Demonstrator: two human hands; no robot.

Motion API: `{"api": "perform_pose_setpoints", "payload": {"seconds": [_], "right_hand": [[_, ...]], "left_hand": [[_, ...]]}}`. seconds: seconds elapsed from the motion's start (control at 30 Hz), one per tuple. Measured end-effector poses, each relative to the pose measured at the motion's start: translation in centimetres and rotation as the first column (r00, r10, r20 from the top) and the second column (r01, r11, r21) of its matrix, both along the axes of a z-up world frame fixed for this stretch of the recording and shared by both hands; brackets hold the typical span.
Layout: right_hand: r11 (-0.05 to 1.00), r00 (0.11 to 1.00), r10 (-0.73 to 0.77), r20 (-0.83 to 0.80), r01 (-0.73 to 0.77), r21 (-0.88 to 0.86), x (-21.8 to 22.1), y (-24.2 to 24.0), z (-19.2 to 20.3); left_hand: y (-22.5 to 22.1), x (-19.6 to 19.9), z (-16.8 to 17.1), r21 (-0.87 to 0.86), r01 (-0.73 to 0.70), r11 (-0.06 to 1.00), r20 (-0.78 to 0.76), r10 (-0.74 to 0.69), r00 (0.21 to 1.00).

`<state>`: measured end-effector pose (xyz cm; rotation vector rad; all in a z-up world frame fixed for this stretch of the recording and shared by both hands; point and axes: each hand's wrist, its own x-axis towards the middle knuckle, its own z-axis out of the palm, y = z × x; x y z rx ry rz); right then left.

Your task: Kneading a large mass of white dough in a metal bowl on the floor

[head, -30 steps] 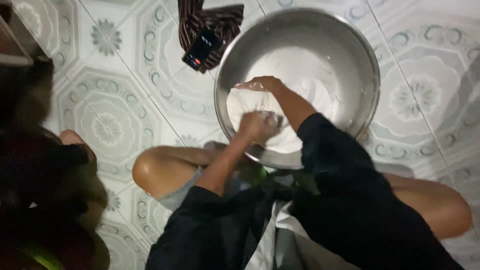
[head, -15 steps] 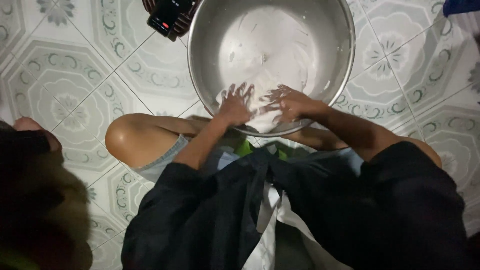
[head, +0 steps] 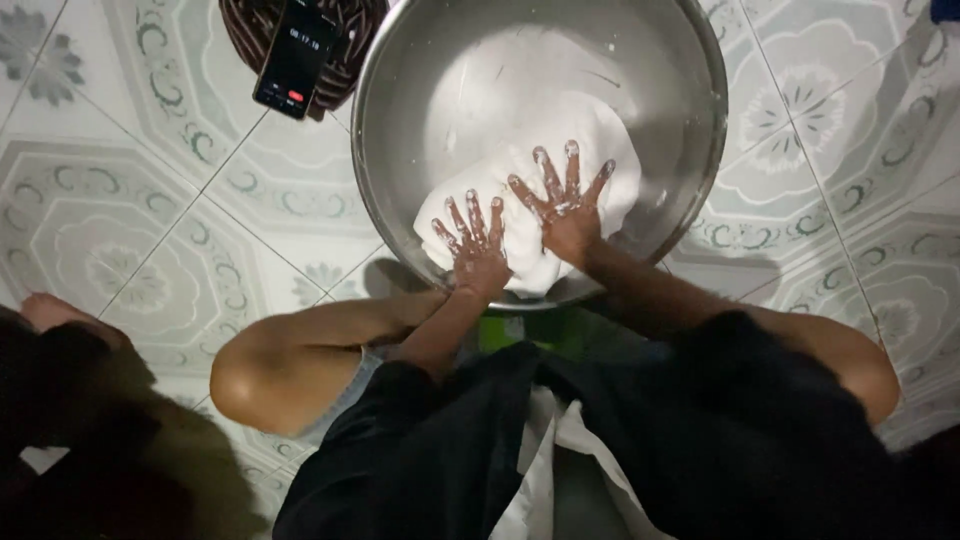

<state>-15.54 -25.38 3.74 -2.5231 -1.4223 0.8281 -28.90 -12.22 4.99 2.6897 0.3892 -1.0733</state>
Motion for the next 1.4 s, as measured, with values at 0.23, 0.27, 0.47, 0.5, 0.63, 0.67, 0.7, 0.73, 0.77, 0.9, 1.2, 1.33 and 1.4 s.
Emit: {"api": "perform_pose_setpoints", "payload": {"seconds": [0.23, 0.27, 0.47, 0.5, 0.63, 0.67, 0.7, 0.73, 0.77, 0.9, 1.2, 1.33, 1.4], "right_hand": [[0.959, 0.968, -0.242, 0.073, 0.249, -0.131, 0.6, 3.6, -2.2], [0.952, 0.965, -0.249, 0.086, 0.26, -0.159, 0.4, 3.4, -3.0], [1.0, 0.934, -0.002, 0.357, 0.003, -0.001, 2.6, -0.6, -8.6], [1.0, 0.936, 0.0, 0.352, 0.003, -0.006, 3.4, -0.6, -3.5], [0.918, 0.933, -0.319, -0.167, 0.259, -0.301, 9.1, -0.2, 5.7], [0.887, 0.905, -0.375, -0.2, 0.288, -0.361, 9.9, -0.9, 4.8], [0.883, 0.901, -0.382, -0.203, 0.291, -0.369, 10.4, -1.5, 2.8], [0.898, 0.855, -0.422, -0.302, 0.347, -0.272, 10.6, -2.3, 0.7], [0.894, 0.799, -0.448, -0.401, 0.412, -0.178, 10.8, -3.1, -1.5], [0.947, 0.947, -0.32, -0.025, 0.321, 0.01, 9.7, -2.4, -6.1], [0.684, 0.639, -0.729, 0.246, 0.665, 0.299, 12.4, 3.1, -6.7], [0.506, 0.515, -0.857, 0.023, 0.848, -0.159, 12.0, 2.1, -4.8], [0.474, 0.477, -0.879, 0.002, 0.876, -0.092, 9.9, 0.4, -6.7]], "left_hand": [[0.6, 4.1, -0.1, 0.241, 0.001, 0.97, -0.011, 0.001, 1.0], [0.2, 4.2, 0.5, 0.31, -0.002, 0.951, 0.023, -0.005, 1.0], [5.0, 6.6, -0.6, -0.199, -0.168, 0.966, -0.344, 0.092, 0.934], [5.4, 6.5, 0.7, -0.203, -0.169, 0.965, -0.35, 0.09, 0.933], [5.5, 7.0, 3.1, -0.161, -0.373, 0.914, -0.227, 0.334, 0.915], [5.0, 7.0, 2.7, -0.127, -0.42, 0.899, -0.239, 0.383, 0.892], [4.8, 7.7, 2.2, -0.131, -0.415, 0.901, -0.247, 0.376, 0.893], [4.2, 7.9, 1.6, -0.062, -0.391, 0.918, -0.239, 0.367, 0.899], [3.8, 8.2, 1.0, 0.006, -0.364, 0.931, -0.232, 0.356, 0.905], [2.6, 9.3, -2.9, 0.034, -0.445, 0.895, -0.237, 0.44, 0.866], [6.2, 17.7, -6.3, 0.274, -0.32, 0.907, 0.076, 0.311, 0.947], [12.5, 20.9, -1.7, -0.117, -0.117, 0.986, -0.02, 0.115, 0.993], [15.2, 20.2, -1.4, -0.183, -0.048, 0.982, -0.065, 0.037, 0.997]]}}
